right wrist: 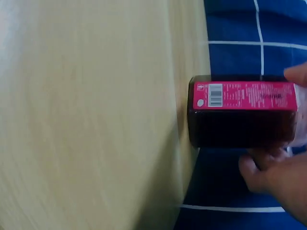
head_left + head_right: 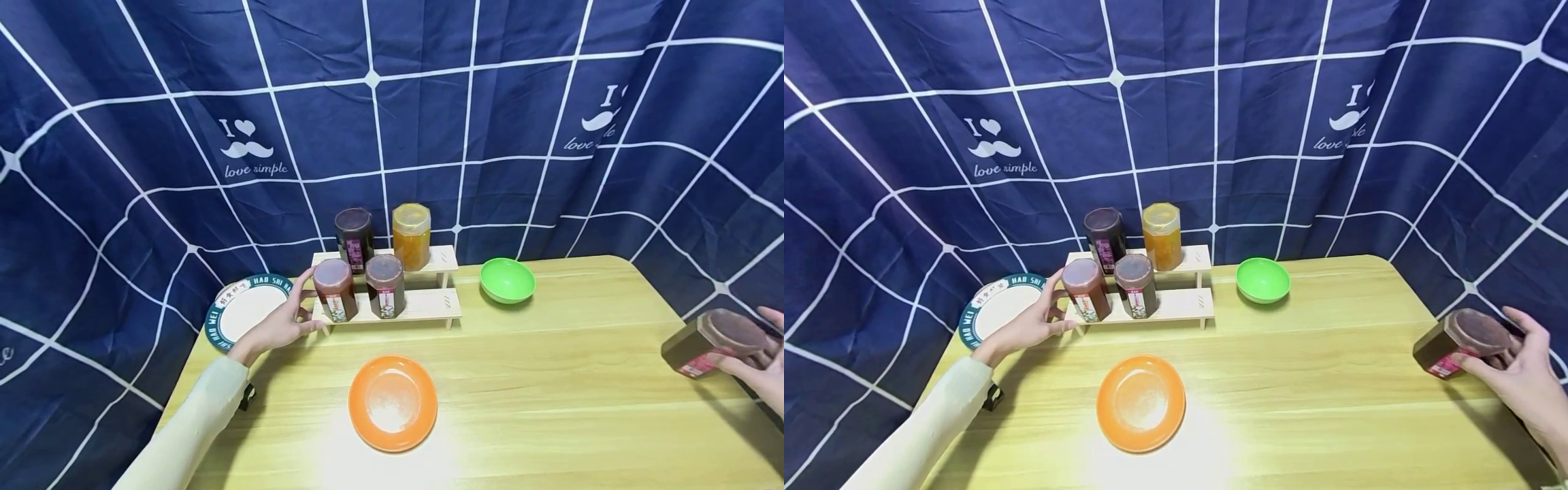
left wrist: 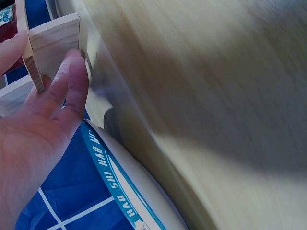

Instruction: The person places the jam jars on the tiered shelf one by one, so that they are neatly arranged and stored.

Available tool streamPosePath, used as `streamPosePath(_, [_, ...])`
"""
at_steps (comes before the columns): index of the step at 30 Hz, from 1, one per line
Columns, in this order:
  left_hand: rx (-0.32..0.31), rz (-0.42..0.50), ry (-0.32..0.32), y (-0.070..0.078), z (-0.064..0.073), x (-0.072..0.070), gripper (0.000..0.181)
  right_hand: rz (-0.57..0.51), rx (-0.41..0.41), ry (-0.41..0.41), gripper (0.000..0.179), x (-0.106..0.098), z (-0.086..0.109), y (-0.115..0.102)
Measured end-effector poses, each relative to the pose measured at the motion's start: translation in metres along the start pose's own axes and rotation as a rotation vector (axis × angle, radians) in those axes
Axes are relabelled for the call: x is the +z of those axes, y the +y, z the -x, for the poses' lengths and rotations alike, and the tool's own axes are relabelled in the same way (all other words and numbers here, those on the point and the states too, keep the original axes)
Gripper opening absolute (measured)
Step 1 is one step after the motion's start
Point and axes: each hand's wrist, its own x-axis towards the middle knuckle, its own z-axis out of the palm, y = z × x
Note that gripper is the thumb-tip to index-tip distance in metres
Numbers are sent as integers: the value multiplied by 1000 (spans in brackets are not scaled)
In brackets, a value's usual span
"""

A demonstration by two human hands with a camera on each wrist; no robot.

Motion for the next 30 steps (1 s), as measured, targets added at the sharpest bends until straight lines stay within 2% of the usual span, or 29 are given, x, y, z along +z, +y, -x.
streamPosePath(3, [8, 1, 1, 0, 0, 0, 107, 30, -54, -94, 100, 23, 5, -21])
streamPosePath(8, [14, 9, 4, 1, -1, 1, 107, 10, -76, -139, 101, 51, 10, -43])
streamPosePath(15, [12, 13, -5, 3, -1, 0, 108, 45, -56, -145, 97, 50, 11, -46])
streamPosePath(20, [15, 16, 2, 3, -1, 0, 108, 117, -50, -197, 94, 53, 9, -50])
streamPosePath(26, [25, 21, 6, 2, 1, 0, 110, 121, -14, -261, 90, 63, 9, -57])
streamPosePath(30, [28, 26, 6, 3, 0, 0, 110, 285, 7, -289, 91, 70, 14, -64])
